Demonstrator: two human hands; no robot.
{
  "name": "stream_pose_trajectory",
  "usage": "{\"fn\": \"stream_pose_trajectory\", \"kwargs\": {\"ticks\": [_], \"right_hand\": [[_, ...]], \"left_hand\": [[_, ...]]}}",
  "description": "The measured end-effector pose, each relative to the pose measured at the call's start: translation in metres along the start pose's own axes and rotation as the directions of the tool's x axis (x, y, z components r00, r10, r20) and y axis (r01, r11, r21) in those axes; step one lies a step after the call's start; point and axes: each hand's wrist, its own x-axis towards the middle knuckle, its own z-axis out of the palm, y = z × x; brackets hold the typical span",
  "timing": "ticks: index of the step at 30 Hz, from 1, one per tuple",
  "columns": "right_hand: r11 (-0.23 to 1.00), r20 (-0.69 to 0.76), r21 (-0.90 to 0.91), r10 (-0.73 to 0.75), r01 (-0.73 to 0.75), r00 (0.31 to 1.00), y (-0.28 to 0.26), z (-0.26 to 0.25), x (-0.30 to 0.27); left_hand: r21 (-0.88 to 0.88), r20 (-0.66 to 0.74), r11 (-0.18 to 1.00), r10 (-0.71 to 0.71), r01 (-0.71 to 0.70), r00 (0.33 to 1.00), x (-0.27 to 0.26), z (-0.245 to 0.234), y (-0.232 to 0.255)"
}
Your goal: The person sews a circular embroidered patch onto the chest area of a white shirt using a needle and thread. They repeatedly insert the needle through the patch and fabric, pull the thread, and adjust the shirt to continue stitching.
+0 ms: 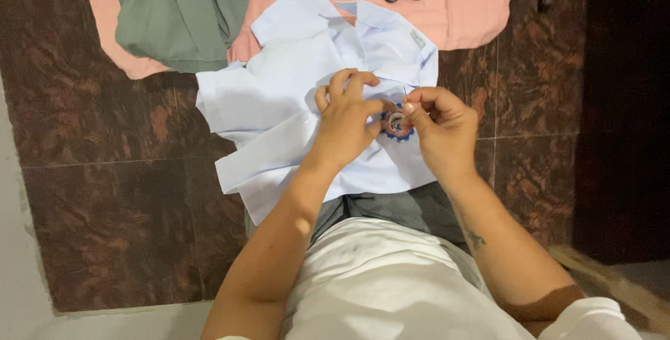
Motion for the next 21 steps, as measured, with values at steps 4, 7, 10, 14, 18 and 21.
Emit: {"fn": "stream_pose_trajectory", "kwargs": {"ticks": [4,7,10,14,18,21], "right_hand": [[0.997,0.088,-0.075,0.035,-0.028,0.996,-0.018,0.001,0.020],[0.985,0.143,-0.175,0.040,-0.014,0.989,-0.032,0.008,0.030],[0.967,0.180,-0.254,0.065,-0.017,0.982,-0.044,0.017,0.039],[0.973,0.251,-0.224,0.102,-0.044,0.962,-0.057,0.025,0.041],[0.971,0.328,-0.237,0.106,-0.027,0.939,-0.067,0.034,0.043],[0.969,0.386,-0.245,0.118,-0.022,0.915,-0.075,0.041,0.044]], "left_hand": [[-0.016,0.036,0.999,-0.029,0.029,0.999,0.003,0.001,-0.007],[0.019,0.093,0.998,-0.055,0.054,0.994,0.001,0.002,-0.012],[0.012,0.096,0.999,-0.043,0.042,0.994,0.000,0.006,-0.016],[-0.013,0.047,1.000,-0.014,0.015,0.999,-0.003,0.010,-0.021],[0.004,0.067,0.999,-0.046,0.046,0.997,-0.001,0.015,-0.023],[0.081,0.145,0.995,-0.075,0.063,0.987,0.003,0.019,-0.024]]}}
